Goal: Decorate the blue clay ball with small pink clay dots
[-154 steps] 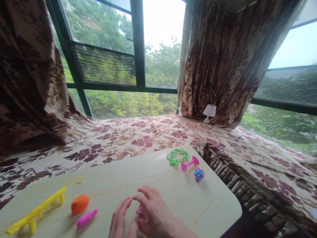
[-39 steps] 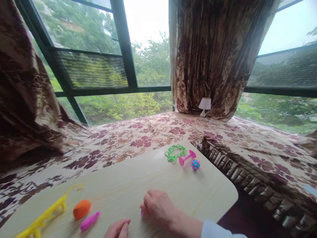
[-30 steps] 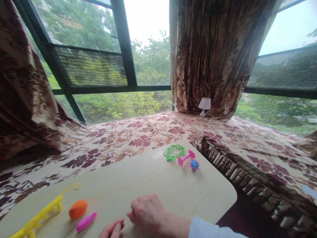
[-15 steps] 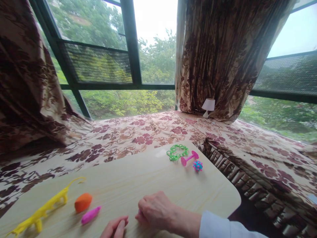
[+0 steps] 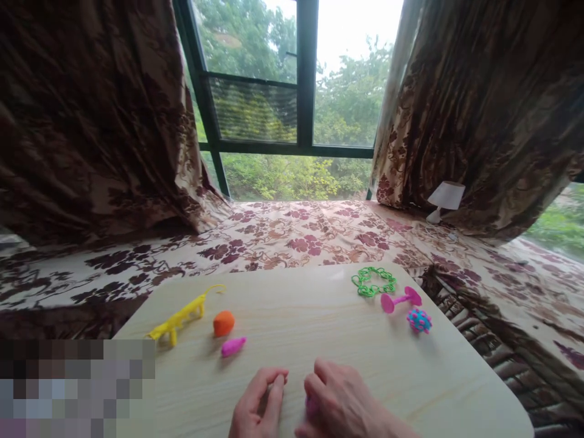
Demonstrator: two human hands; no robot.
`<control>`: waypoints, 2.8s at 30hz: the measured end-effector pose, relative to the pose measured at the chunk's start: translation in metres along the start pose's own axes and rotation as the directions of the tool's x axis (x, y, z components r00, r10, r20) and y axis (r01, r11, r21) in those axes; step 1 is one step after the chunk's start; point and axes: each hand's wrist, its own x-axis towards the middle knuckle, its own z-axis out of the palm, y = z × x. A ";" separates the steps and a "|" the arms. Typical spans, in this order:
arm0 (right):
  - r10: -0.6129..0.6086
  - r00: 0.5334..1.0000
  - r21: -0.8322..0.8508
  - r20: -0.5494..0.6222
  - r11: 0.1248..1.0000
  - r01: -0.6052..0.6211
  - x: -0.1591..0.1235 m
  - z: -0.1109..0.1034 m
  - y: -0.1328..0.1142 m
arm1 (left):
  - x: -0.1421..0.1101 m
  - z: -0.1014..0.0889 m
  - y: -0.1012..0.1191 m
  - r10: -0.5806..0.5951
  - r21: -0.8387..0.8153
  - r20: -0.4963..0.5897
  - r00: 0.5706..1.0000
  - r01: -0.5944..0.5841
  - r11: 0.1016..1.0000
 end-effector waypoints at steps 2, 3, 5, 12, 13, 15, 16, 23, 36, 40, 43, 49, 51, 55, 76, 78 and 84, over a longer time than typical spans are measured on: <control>0.029 0.999 0.033 -0.022 0.999 -0.028 0.011 0.012 -0.001 | -0.002 0.000 0.004 0.012 -0.013 -0.039 0.999 -0.013 1.000; 0.051 0.998 0.069 -0.044 0.996 -0.048 0.018 0.017 0.000 | -0.002 0.000 0.005 0.019 -0.016 -0.060 0.998 -0.020 1.000; 0.094 0.992 0.156 -0.082 0.985 -0.080 0.029 0.023 0.008 | -0.004 -0.001 0.007 0.031 -0.009 -0.070 0.997 -0.032 0.999; 0.335 0.933 0.396 -0.134 0.881 -0.259 0.018 0.010 0.044 | -0.006 -0.001 0.009 0.056 0.039 -0.089 0.994 -0.053 0.998; 0.386 0.917 0.514 -0.101 0.809 -0.284 0.015 0.008 0.041 | -0.007 0.003 0.009 0.080 0.046 -0.083 0.993 -0.076 0.996; 0.492 0.871 0.783 -0.001 0.542 -0.305 0.015 0.004 0.028 | -0.009 0.011 0.011 0.144 0.039 -0.063 0.988 -0.142 0.989; 0.531 0.846 0.882 0.054 0.372 -0.289 0.017 0.002 0.019 | -0.010 0.016 0.012 0.180 0.021 -0.050 0.982 -0.179 0.984; 0.405 0.894 0.979 0.191 -0.011 -0.204 0.035 -0.005 -0.019 | -0.012 0.025 0.018 0.322 0.023 -0.079 0.943 -0.321 0.947; 0.225 0.972 0.883 0.066 0.441 -0.162 0.018 0.000 -0.016 | -0.016 0.019 0.008 -0.056 -0.176 0.103 0.993 0.074 0.982; 0.200 0.974 0.884 0.106 0.429 -0.184 0.037 0.015 -0.018 | -0.010 -0.016 0.019 0.022 0.070 0.076 0.997 -0.028 0.997; 0.200 0.978 0.806 0.065 0.567 -0.170 0.066 0.019 -0.019 | 0.014 -0.067 0.020 0.208 0.429 -0.185 0.960 -0.111 0.896; 0.208 0.976 0.688 0.062 0.700 -0.193 0.138 0.023 -0.033 | 0.096 -0.168 0.005 0.211 0.580 -0.435 0.875 0.093 0.809; 0.217 0.974 0.626 0.068 0.750 -0.211 0.152 0.025 -0.038 | 0.114 -0.178 -0.004 0.151 0.594 -0.413 0.898 0.140 0.792; 0.223 0.973 0.501 0.054 0.837 -0.220 0.158 0.024 -0.039 | 0.126 -0.180 -0.020 0.030 0.556 -0.359 0.933 0.188 0.810; 0.263 0.849 0.754 -0.458 0.621 0.215 0.087 -0.045 -0.046 | 0.042 -0.036 0.051 -0.319 -0.858 0.251 0.914 0.362 0.365; 0.256 0.850 0.722 -0.461 0.666 0.191 0.076 -0.035 -0.046 | 0.044 -0.020 0.049 -0.365 -0.895 0.237 0.900 0.348 0.278; 0.066 0.866 0.446 -0.496 0.875 0.189 0.044 -0.028 -0.040 | 0.051 -0.003 0.039 -0.415 -0.901 0.204 0.887 0.335 0.274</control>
